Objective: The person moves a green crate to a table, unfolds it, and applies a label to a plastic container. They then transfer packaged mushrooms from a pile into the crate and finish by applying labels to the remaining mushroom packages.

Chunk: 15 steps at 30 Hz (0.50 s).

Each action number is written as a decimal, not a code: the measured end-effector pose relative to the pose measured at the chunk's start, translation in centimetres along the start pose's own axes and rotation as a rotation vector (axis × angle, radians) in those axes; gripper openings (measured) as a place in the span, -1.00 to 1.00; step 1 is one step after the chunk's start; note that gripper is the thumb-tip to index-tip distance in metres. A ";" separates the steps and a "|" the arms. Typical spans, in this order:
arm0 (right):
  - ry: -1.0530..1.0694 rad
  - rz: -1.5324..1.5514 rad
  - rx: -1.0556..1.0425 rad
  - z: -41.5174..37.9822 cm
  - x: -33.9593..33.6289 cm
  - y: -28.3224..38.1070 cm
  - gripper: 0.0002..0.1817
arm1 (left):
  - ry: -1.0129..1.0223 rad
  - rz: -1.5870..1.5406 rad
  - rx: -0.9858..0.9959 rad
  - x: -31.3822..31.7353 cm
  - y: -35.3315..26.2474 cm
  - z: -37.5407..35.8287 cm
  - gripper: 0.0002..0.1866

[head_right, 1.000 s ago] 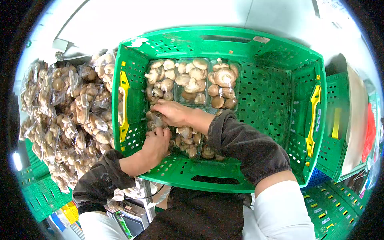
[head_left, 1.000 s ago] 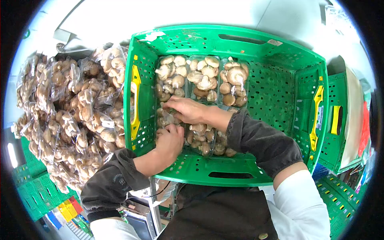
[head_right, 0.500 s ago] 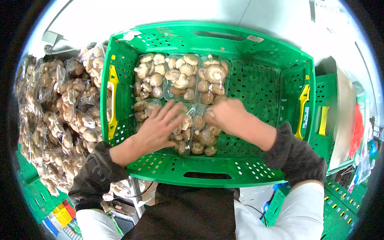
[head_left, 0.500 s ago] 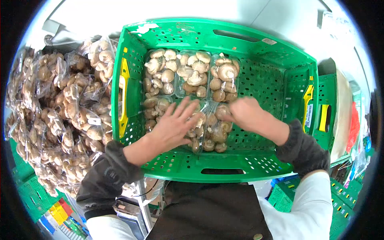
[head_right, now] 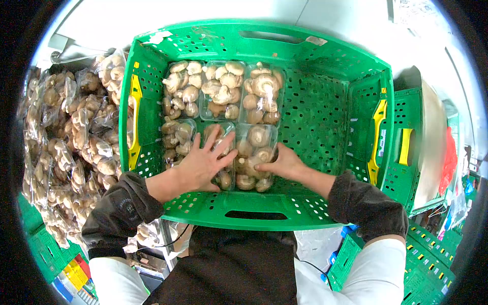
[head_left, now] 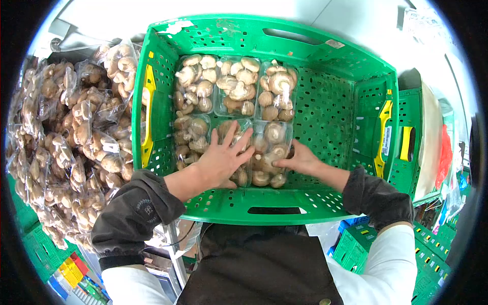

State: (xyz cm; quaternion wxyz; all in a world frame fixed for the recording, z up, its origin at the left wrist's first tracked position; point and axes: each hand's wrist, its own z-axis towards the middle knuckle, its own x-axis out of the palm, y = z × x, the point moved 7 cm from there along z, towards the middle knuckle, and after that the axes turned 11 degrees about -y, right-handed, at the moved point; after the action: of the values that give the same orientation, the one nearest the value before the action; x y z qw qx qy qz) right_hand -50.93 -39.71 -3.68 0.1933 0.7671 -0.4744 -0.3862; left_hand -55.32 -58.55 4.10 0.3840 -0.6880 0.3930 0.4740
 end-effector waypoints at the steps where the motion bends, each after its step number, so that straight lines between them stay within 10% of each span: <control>1: 0.001 -0.001 0.001 0.5 -1.1 0.0 -0.09 | 0.031 0.046 0.030 0.2 -0.1 0.0 0.00; 7: 0.327 -0.033 0.027 1.6 1.5 -0.7 -0.24 | 0.085 0.236 -0.055 2.7 -0.3 1.1 -0.15; 12: 0.193 -0.816 -0.226 1.1 -1.6 0.6 -0.26 | -0.133 0.208 -0.111 5.3 -0.7 1.7 -0.45; 15: 0.002 -0.576 -0.353 -0.1 -2.2 4.9 -0.30 | -0.153 0.167 -0.160 4.8 0.4 2.1 -0.33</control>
State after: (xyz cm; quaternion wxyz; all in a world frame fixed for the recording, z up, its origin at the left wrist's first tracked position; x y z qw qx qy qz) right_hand -54.19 -40.09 0.54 0.2066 0.8247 -0.1636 -0.5003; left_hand -55.23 -57.65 -1.10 0.3160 -0.6431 0.3793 0.5854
